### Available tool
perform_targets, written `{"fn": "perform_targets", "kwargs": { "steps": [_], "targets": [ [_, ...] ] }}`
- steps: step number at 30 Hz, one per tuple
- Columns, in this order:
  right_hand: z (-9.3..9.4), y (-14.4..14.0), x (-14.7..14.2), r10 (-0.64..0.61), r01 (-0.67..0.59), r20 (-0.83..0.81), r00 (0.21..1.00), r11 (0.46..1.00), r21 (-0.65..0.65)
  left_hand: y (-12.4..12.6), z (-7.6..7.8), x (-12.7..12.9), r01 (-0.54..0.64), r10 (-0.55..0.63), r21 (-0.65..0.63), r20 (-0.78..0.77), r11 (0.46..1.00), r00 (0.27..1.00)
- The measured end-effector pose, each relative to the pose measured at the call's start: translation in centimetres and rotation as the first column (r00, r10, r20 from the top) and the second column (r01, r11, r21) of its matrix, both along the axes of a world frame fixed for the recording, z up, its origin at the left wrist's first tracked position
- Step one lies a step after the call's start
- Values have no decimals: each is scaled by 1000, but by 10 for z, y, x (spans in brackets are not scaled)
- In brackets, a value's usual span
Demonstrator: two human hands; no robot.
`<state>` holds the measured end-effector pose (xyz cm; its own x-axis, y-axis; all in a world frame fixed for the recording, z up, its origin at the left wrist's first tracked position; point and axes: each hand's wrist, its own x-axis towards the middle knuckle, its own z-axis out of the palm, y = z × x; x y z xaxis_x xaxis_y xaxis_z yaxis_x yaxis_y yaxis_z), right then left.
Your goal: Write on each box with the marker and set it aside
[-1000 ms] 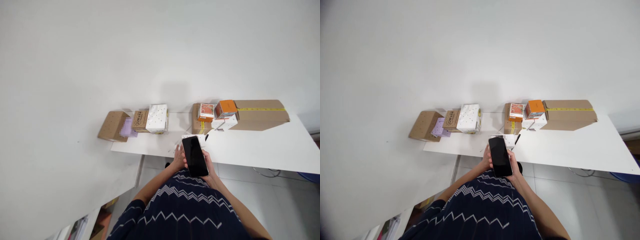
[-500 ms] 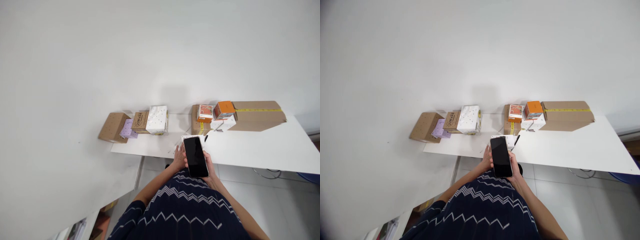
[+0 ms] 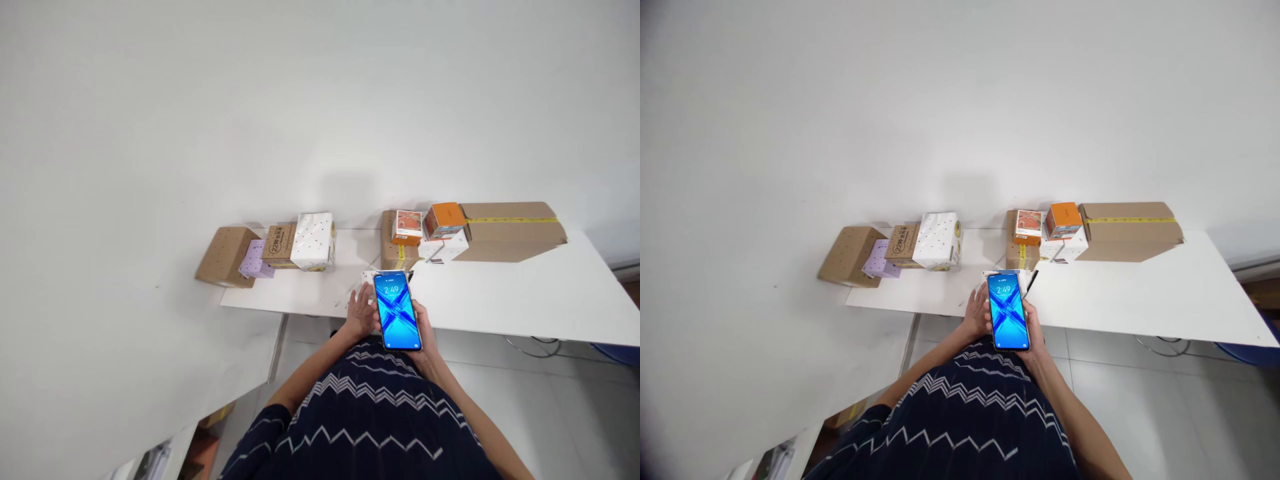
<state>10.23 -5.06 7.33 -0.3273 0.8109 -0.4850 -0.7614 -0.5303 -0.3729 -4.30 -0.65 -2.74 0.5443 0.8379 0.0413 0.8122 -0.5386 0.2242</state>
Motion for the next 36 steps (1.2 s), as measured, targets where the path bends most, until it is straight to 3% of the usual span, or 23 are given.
{"fn": "perform_targets", "kwargs": {
  "steps": [3, 5, 6, 8, 9, 10, 13, 16, 18, 20, 23, 26, 31, 36],
  "targets": [
    [-9, 5, 22, -145, 147, 194, 970, 989, 5, 1, 9, -2, 22, -23, 22, 6, 1000, 1000],
    [-24, 9, 45, -286, 286, 385, 878, 956, 58, 3, 14, -2, 12, -12, 40, 5, 999, 1000],
    [-34, 11, 57, -352, 355, 498, 793, 930, 92, 5, 15, -1, 3, -3, 44, 2, 999, 1000],
    [-58, 15, 83, -393, 452, 750, 532, 881, 141, 12, 17, 1, -15, 15, 45, -4, 999, 1000],
    [-71, 17, 95, -329, 455, 867, 374, 880, 138, 16, 18, 3, -24, 25, 44, -8, 999, 1000],
    [-83, 18, 107, -200, 402, 946, 255, 912, 84, 20, 19, 6, -32, 32, 41, -12, 999, 999],
    [-117, 21, 129, 195, 242, 974, -119, 957, -162, 33, 23, 13, -28, 29, 36, -30, 999, 999],
    [-141, 19, 131, 266, 104, 859, -437, 964, -245, 42, 32, 20, -18, 20, 51, -39, 999, 999],
    [-153, 17, 125, 243, 53, 797, -552, 965, -257, 44, 39, 24, -32, 35, 54, -49, 998, 998],
    [-163, 15, 119, 230, 24, 765, -602, 962, -271, 44, 45, 27, -76, 78, 34, -73, 997, 994],
    [-173, 14, 114, 237, 21, 751, -617, 958, -285, 43, 50, 23, -193, 186, -75, -98, 978, 978],
    [-180, 12, 116, 241, 18, 756, -609, 957, -290, 36, 54, -2, -302, 296, -244, -62, 922, 953],
    [-184, 10, 124, 240, -14, 768, -593, 951, -308, 13, 57, -96, -509, 537, -336, -9, 792, 843],
    [-182, 14, 127, 302, -29, 789, -534, 927, -375, 26, 48, -204, -504, 508, -155, -14, 850, 861]
  ]
}}
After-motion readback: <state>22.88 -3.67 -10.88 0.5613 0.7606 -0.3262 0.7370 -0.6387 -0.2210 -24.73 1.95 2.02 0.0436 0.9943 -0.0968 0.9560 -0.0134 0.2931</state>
